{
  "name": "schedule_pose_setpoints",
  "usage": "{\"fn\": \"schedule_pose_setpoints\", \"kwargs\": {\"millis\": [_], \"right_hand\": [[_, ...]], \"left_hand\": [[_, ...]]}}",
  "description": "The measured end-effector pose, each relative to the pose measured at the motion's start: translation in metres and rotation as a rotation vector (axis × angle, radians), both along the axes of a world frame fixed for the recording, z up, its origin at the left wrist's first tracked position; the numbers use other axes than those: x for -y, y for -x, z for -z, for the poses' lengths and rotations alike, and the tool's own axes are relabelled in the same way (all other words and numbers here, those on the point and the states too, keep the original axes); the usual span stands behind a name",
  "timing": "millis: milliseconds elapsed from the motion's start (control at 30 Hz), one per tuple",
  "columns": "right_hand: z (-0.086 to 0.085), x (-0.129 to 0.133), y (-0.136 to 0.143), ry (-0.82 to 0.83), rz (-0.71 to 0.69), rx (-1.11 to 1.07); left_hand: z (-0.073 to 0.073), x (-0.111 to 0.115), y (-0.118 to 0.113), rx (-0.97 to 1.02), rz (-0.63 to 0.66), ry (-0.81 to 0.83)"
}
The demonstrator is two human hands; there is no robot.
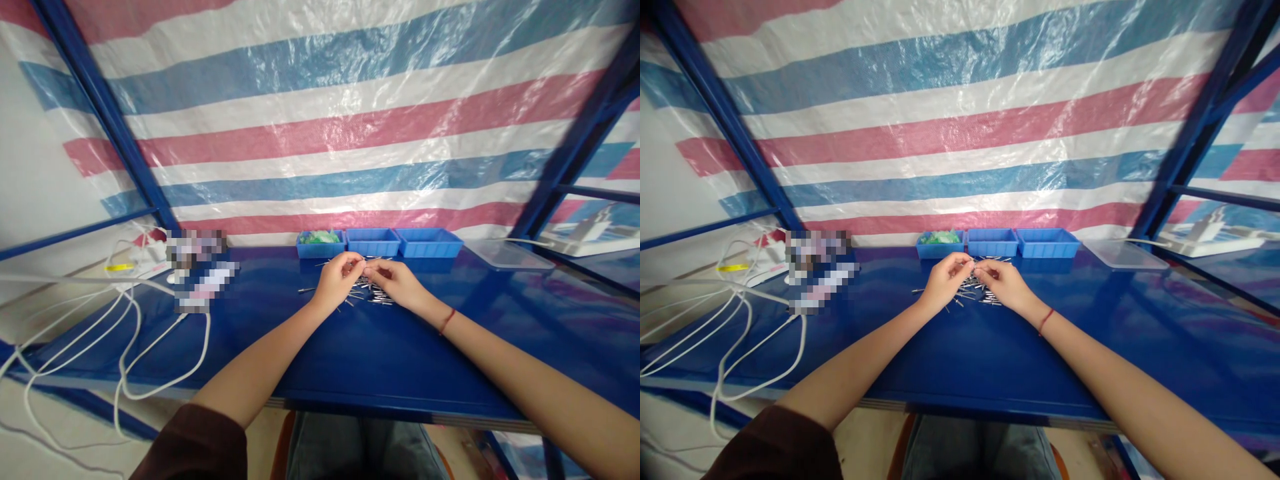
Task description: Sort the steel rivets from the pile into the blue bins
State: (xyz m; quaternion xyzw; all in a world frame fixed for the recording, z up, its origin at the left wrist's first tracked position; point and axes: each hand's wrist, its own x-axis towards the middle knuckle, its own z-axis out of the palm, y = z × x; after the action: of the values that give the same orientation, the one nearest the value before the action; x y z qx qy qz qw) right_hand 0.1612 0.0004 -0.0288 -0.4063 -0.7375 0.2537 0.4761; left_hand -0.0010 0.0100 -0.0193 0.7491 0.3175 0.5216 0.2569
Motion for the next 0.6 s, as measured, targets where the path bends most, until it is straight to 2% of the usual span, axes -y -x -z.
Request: {"fn": "schedule_pose_setpoints", "kwargs": {"millis": [267,467,600], "right_hand": [[-0.001,0.002,0.001,0.040,-0.017,-0.025],[-0.015,0.006,-0.001,-0.011,0.122,-0.149],[-0.024,0.014,0.002,-0.035,0.132,-0.178]], "left_hand": [[-0.001,0.001,0.000,-0.019,0.019,-0.040],[-0.001,0.000,0.001,0.014,-0.003,0.001],[0.002,-0.002,0.000,-0.025,0.033,0.031]]}}
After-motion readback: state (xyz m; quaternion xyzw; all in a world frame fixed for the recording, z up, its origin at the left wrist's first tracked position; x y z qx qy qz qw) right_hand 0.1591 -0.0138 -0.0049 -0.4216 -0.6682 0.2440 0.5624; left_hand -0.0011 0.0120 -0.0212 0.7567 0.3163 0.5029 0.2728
